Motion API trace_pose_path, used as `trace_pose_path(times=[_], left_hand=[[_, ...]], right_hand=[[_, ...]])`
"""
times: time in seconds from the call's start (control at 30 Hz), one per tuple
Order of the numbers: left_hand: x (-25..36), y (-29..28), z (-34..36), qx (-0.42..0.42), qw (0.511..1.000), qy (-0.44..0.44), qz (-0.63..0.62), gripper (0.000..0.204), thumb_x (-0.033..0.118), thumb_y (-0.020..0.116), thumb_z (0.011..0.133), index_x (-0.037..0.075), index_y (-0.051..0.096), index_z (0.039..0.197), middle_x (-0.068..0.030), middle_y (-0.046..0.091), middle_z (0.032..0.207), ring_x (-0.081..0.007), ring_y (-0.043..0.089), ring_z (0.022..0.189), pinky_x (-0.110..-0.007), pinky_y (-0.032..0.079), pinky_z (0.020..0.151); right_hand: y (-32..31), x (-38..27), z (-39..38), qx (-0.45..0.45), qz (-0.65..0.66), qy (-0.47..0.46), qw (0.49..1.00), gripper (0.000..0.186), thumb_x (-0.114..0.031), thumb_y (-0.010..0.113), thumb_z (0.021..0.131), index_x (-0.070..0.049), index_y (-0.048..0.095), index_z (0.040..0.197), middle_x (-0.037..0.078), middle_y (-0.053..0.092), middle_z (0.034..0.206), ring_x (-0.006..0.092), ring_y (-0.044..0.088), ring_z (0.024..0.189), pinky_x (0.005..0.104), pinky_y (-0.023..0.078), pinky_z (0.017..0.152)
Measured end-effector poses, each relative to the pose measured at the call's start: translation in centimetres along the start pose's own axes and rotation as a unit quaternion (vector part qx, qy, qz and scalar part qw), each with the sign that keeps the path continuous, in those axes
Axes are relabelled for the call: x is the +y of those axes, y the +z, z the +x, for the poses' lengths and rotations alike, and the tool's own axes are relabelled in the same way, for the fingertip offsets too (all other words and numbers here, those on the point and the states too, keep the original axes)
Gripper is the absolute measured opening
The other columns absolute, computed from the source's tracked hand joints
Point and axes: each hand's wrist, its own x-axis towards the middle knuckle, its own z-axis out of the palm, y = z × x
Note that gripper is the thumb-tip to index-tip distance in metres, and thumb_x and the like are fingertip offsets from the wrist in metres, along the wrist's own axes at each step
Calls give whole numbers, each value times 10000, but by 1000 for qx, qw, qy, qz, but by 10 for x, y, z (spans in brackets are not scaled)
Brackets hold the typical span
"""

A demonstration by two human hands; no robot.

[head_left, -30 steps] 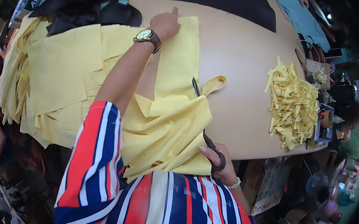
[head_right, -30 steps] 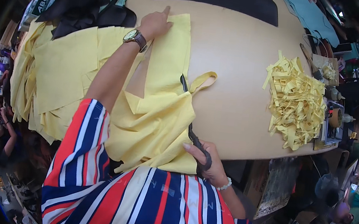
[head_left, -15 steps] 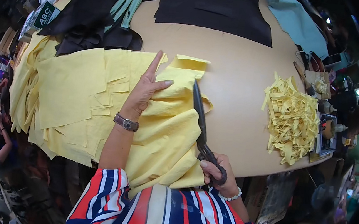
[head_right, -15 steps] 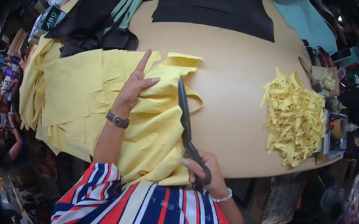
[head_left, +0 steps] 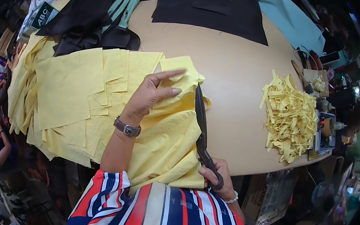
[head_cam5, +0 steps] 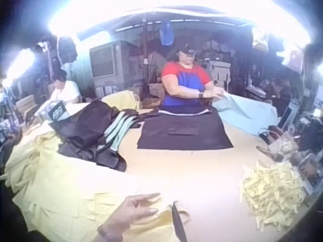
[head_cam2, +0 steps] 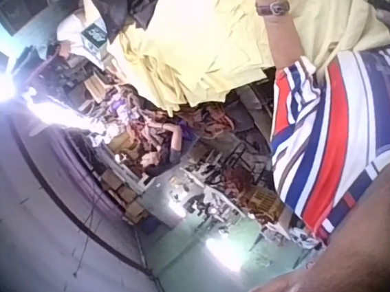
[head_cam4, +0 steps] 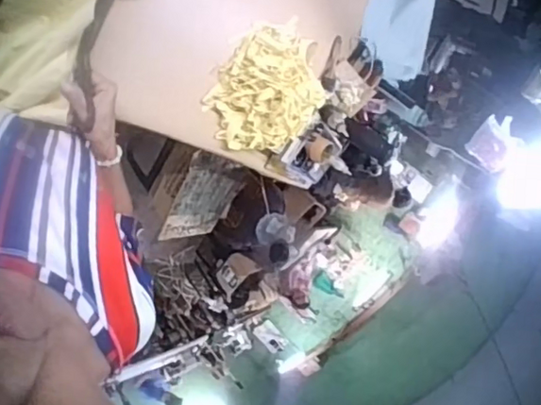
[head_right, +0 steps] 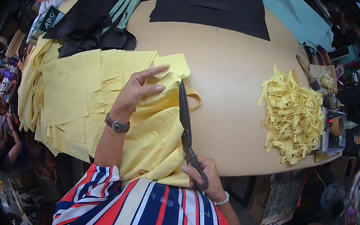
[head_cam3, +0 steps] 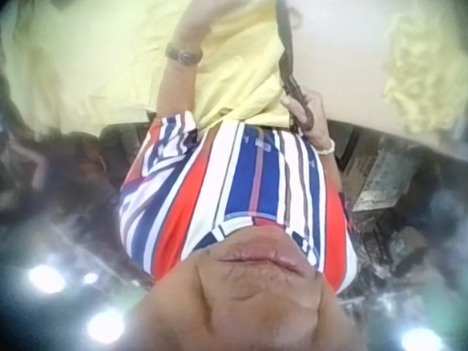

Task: The person trims and cuts yellow fabric pieces on a table using shears.

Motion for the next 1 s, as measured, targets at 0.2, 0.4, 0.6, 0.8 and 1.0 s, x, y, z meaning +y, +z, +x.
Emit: trace_pose_path(times=[0.2, 0.4, 0.6, 0.8, 1.0], left_hand=[[9, 8, -4, 5, 999, 5, 35, 563, 5, 624, 745, 25, 456, 1282, -46, 560, 1145, -78, 550, 970, -195, 445, 846], [5, 0, -1, -29, 995, -3, -100, 589, -12, 580, 769, 6, 383, 1324, -85, 519, 1225, -119, 556, 1001, -227, 435, 896], [3, 34, -7, 85, 991, 46, -88, 576, -15, 610, 783, -5, 392, 1315, -102, 544, 1179, -97, 561, 969, -218, 459, 841], [1, 44, -12, 84, 982, 163, 47, 666, -31, 612, 774, -14, 300, 1362, -124, 503, 1232, -121, 526, 1037, -241, 425, 892], [5, 43, -17, 80, 966, 198, 145, 714, -29, 604, 761, -14, 249, 1381, -143, 499, 1239, -150, 507, 1087, -270, 400, 929]], right_hand=[[4, -10, -5, -10, -19, 9, 1000, 214, -180, 683, 784, -8, 558, 758, -35, 489, 564, 29, 469, 430, 168, 379, 405], [-4, -14, -6, -20, -38, 7, 999, 197, -167, 679, 782, -14, 558, 756, -30, 504, 566, 25, 466, 430, 165, 359, 406], [-13, 7, 0, -60, 46, 2, 997, 212, -181, 670, 775, -21, 540, 727, -12, 520, 575, 43, 480, 449, 170, 367, 426], [-12, 16, 8, -109, 85, -56, 989, 297, -241, 708, 713, -8, 524, 727, 18, 526, 598, 69, 516, 510, 182, 402, 481], [-6, 14, 15, -94, 103, -99, 985, 299, -243, 713, 716, -10, 526, 720, 14, 525, 597, 70, 512, 507, 186, 400, 479]])
